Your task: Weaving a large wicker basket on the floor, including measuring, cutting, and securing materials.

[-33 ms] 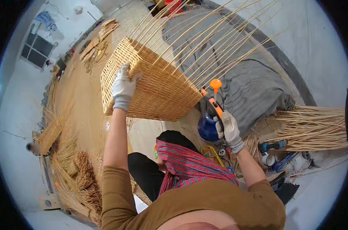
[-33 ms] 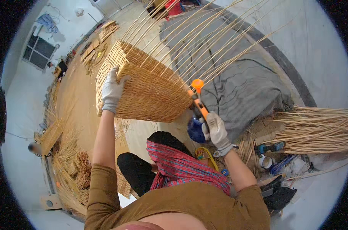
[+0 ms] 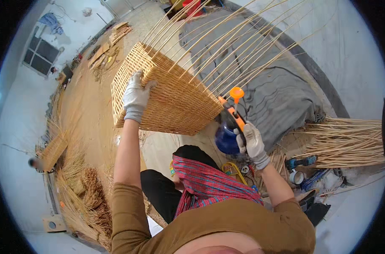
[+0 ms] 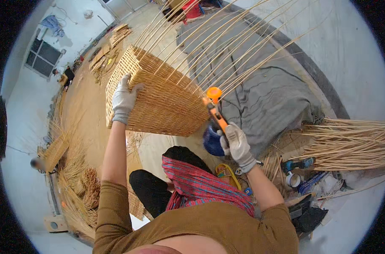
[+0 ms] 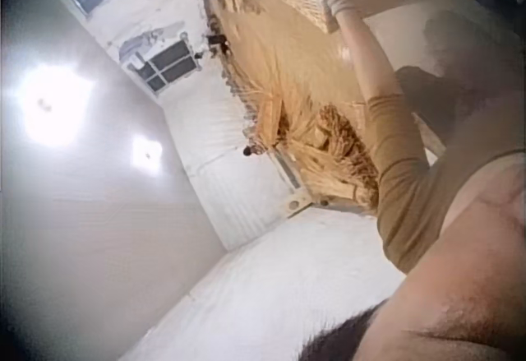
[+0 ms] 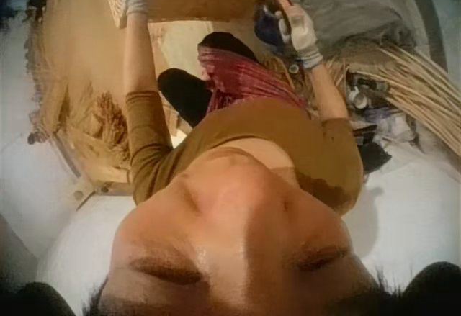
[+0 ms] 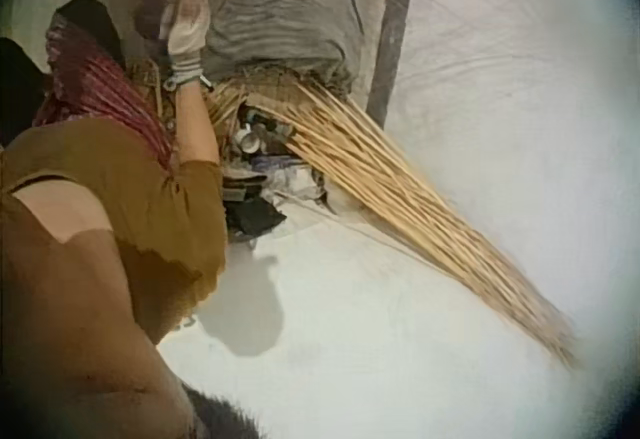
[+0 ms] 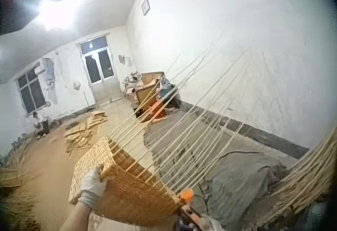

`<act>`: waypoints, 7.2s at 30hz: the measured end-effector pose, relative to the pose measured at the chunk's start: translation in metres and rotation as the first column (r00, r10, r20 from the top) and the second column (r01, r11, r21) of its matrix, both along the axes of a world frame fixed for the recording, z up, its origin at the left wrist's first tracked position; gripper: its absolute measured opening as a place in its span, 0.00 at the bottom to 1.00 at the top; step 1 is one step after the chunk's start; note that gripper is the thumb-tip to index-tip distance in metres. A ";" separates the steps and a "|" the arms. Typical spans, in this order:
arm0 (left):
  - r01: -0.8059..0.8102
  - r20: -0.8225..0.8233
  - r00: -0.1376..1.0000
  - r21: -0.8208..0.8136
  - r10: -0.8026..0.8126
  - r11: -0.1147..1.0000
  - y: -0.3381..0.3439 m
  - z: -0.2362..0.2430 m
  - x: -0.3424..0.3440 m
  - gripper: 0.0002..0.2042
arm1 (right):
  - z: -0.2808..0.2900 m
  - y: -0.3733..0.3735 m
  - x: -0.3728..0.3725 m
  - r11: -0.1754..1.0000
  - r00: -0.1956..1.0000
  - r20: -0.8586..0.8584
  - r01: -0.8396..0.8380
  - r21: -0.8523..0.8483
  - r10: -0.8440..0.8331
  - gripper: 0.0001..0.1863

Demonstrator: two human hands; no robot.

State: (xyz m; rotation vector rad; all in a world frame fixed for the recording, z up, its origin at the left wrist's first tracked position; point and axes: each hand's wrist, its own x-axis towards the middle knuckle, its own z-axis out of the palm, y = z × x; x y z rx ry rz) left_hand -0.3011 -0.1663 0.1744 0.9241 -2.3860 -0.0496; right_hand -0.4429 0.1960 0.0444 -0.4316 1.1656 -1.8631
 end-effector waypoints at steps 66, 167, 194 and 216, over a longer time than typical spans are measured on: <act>0.164 -0.244 0.967 0.398 -0.068 0.903 -0.212 -0.007 0.139 0.19 | -0.113 -0.090 -0.051 0.971 0.953 0.291 0.013 0.240 -0.084 0.31; 0.097 -0.561 0.780 0.546 0.278 0.832 -0.174 -0.066 0.250 0.19 | 0.044 -0.070 -0.095 0.926 0.971 -0.011 0.225 -0.304 -0.240 0.32; -0.530 0.187 0.835 0.018 0.518 0.848 -0.026 0.035 0.069 0.29 | 0.044 -0.042 -0.014 0.990 0.999 -0.023 0.021 -0.139 -0.024 0.21; -0.610 0.312 0.744 -0.045 0.591 0.791 0.077 -0.042 0.153 0.35 | -0.216 0.197 -0.166 0.308 0.483 -0.206 0.778 0.548 -0.851 0.24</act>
